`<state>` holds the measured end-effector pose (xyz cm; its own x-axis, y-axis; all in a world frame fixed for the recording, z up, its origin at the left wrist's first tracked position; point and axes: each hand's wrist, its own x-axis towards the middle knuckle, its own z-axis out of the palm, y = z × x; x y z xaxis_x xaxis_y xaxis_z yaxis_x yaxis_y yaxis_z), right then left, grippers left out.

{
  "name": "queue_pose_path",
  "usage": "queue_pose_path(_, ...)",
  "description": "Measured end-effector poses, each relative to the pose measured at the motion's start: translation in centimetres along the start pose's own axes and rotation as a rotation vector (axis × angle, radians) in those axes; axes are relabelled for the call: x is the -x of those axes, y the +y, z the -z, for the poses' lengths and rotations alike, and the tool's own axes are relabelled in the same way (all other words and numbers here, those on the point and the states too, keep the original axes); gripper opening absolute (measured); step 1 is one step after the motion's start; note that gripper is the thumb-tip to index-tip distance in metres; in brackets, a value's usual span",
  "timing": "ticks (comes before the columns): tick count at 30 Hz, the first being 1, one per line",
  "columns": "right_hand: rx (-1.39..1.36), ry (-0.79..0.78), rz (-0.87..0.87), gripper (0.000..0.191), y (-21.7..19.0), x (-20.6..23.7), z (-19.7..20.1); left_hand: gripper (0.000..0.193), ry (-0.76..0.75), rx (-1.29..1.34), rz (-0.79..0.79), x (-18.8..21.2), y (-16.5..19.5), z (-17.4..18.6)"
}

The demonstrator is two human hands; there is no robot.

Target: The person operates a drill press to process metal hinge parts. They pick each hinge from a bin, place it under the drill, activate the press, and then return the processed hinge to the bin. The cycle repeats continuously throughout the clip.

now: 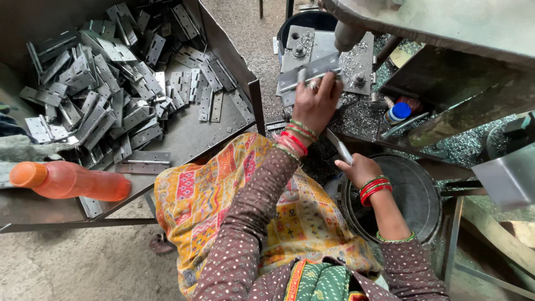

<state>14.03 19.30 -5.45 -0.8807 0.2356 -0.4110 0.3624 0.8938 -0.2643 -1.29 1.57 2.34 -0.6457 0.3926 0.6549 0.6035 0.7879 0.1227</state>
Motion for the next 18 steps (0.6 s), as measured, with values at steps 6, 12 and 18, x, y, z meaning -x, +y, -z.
queue_pose_path(6,-0.047,0.028,0.013,0.061,0.2,0.0,0.0,0.060,-0.303,-0.198,0.099,0.8,-3.4,-1.8)
queue_pose_path(12,-0.029,0.000,-0.018,0.061,-0.6,0.5,0.6,0.077,-0.352,-0.190,0.194,2.7,-2.8,0.2)
queue_pose_path(18,-0.088,-0.048,-0.070,0.059,-1.0,1.1,1.8,0.055,-0.483,0.018,0.254,1.0,-0.6,-1.1)
